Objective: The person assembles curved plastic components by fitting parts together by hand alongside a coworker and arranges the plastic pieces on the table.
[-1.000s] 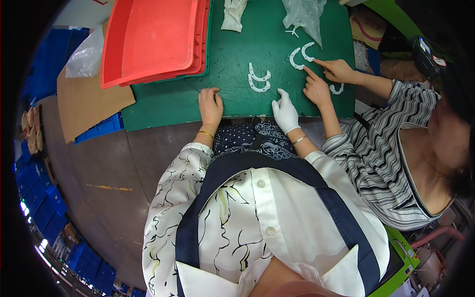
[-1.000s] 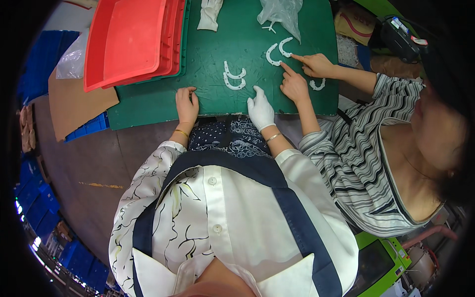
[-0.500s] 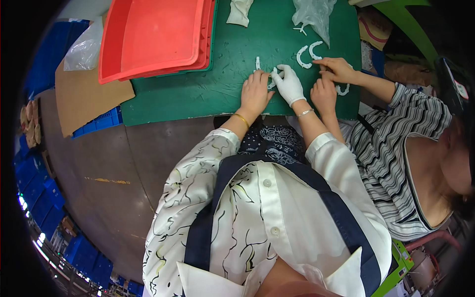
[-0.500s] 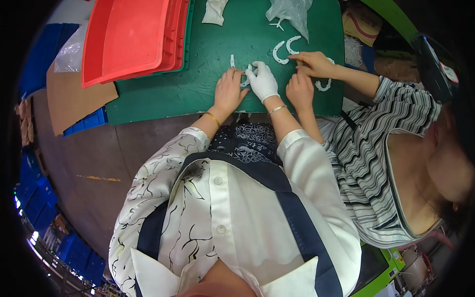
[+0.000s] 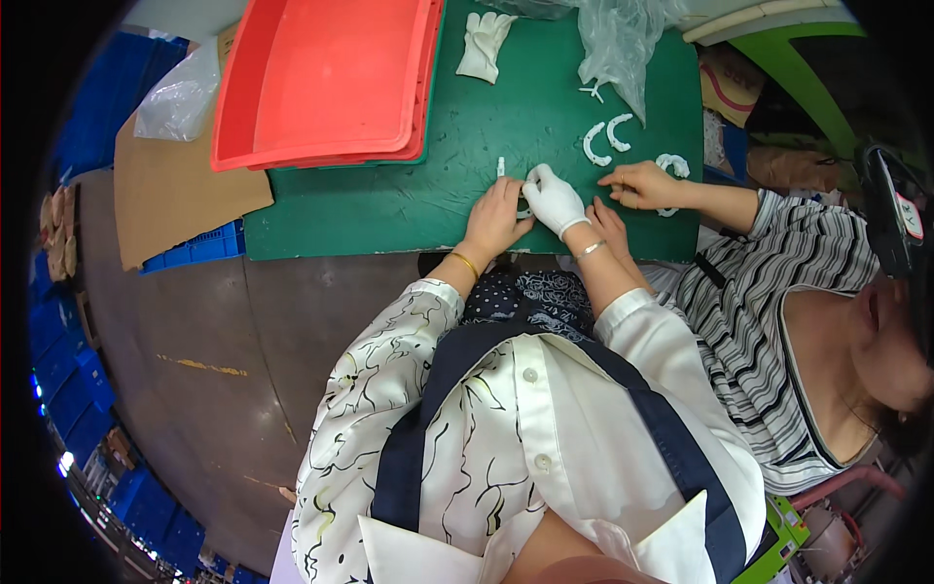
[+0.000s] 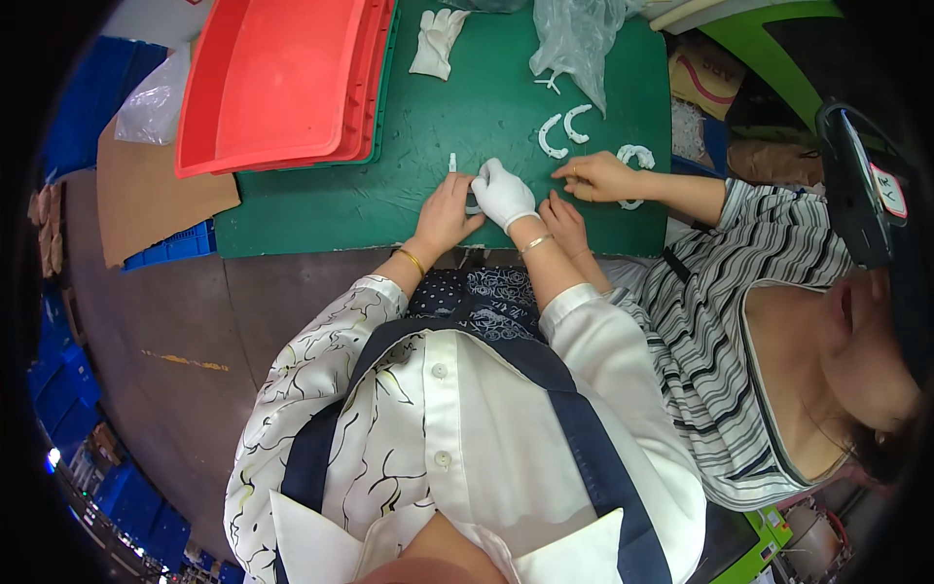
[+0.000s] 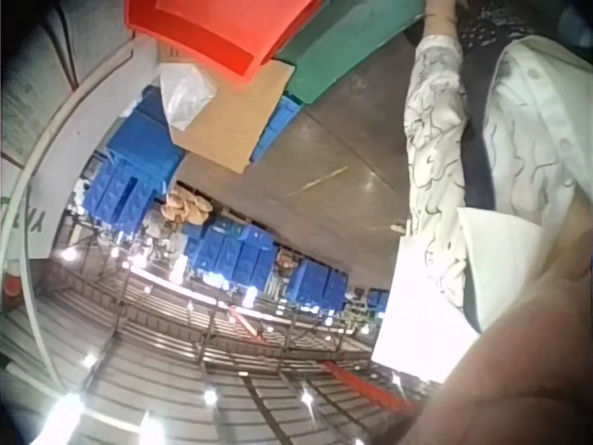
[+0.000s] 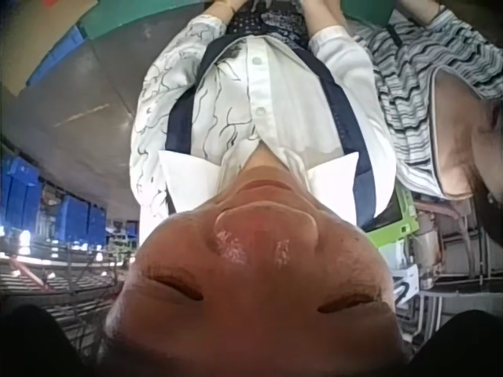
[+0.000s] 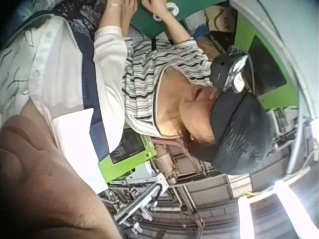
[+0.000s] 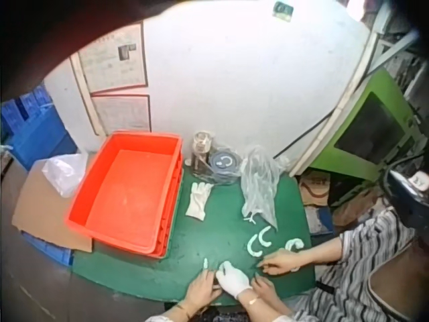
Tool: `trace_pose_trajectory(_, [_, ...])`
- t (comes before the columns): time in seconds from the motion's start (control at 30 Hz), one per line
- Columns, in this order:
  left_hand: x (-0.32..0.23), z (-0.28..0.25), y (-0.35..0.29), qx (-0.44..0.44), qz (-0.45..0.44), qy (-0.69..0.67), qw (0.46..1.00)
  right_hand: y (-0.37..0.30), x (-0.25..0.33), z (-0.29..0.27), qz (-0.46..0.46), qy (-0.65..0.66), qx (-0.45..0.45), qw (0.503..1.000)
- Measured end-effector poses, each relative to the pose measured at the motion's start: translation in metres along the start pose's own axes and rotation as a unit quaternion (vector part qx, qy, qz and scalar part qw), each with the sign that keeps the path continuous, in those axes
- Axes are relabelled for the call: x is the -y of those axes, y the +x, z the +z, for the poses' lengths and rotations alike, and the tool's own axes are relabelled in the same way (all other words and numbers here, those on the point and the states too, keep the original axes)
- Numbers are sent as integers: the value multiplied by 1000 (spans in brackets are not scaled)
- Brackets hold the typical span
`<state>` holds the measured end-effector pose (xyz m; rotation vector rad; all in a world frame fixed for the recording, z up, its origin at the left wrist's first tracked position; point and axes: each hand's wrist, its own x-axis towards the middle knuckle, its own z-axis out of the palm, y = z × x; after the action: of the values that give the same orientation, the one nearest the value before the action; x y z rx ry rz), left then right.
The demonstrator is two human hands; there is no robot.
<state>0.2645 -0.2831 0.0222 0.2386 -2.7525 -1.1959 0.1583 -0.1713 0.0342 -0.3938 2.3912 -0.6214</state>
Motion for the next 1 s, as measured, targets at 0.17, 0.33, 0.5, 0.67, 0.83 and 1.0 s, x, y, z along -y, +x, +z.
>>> trace_pose_trajectory(0.17, [-9,-4,4,-17,-19,-31,999,5,-10,6,4,202,30,979])
trace_pose_trajectory(0.33, [-12,14,16,-13,-129,-324,937,-19,20,-16,-163,21,-171,972])
trace_pose_trajectory(0.5, [5,33,22,16,-239,-567,788,-18,37,-16,-147,-144,-164,965])
trace_pose_trajectory(0.67, [23,10,-1,-55,-249,-175,951,-13,25,14,-189,-67,-189,961])
trace_pose_trajectory(0.83, [23,-14,-14,-104,-248,-188,944,-11,-25,30,-36,209,-205,956])
trace_pose_trajectory(1.0, [52,-6,-10,-123,-278,-197,932,-18,-7,21,17,177,-138,974])
